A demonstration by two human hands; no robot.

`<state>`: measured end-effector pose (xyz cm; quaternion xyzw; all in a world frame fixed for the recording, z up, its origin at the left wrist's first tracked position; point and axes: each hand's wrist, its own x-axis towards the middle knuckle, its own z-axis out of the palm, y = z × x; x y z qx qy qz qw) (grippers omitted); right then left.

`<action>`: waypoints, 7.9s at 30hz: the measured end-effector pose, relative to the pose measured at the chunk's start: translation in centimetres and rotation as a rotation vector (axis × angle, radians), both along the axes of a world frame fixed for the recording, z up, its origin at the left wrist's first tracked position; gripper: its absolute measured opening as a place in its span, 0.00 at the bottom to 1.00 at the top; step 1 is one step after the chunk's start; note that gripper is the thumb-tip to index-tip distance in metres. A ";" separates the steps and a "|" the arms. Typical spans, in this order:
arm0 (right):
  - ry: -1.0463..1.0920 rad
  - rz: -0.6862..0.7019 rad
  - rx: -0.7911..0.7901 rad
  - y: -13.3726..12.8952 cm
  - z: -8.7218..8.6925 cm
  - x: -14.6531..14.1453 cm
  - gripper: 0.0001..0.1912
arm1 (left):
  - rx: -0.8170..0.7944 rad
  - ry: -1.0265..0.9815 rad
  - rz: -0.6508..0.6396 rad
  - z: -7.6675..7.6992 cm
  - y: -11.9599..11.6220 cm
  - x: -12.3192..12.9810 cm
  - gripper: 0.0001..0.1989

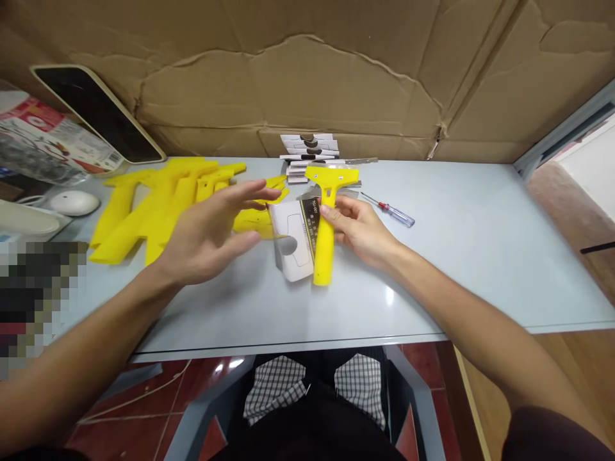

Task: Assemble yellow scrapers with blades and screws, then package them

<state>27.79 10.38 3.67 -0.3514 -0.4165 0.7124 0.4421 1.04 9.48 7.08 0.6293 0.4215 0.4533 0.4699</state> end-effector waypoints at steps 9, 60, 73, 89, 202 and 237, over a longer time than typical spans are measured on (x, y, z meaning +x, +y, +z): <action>-0.046 -0.030 -0.002 0.1 0.3 0.3 0.23 | 0.090 0.280 -0.046 0.1 0.4 -0.7 0.12; -0.252 -0.324 0.146 -0.4 2.4 0.6 0.39 | -0.078 -0.244 -0.059 -4.1 -2.0 2.6 0.18; -0.399 -0.243 0.221 -1.3 1.6 -0.1 0.33 | -0.148 -0.114 -0.077 -3.7 -3.7 3.9 0.24; -0.169 -0.285 0.138 -0.3 2.6 0.8 0.18 | -0.240 -0.250 -0.120 -3.7 -3.6 3.7 0.31; -0.432 0.275 0.094 -2.0 1.7 -0.4 0.20 | -0.026 -0.046 0.165 -2.3 1.3 -0.1 0.27; -1.236 -0.026 0.657 -0.2 0.3 1.4 0.05 | 0.414 0.606 -0.047 -4.5 -0.7 1.5 0.06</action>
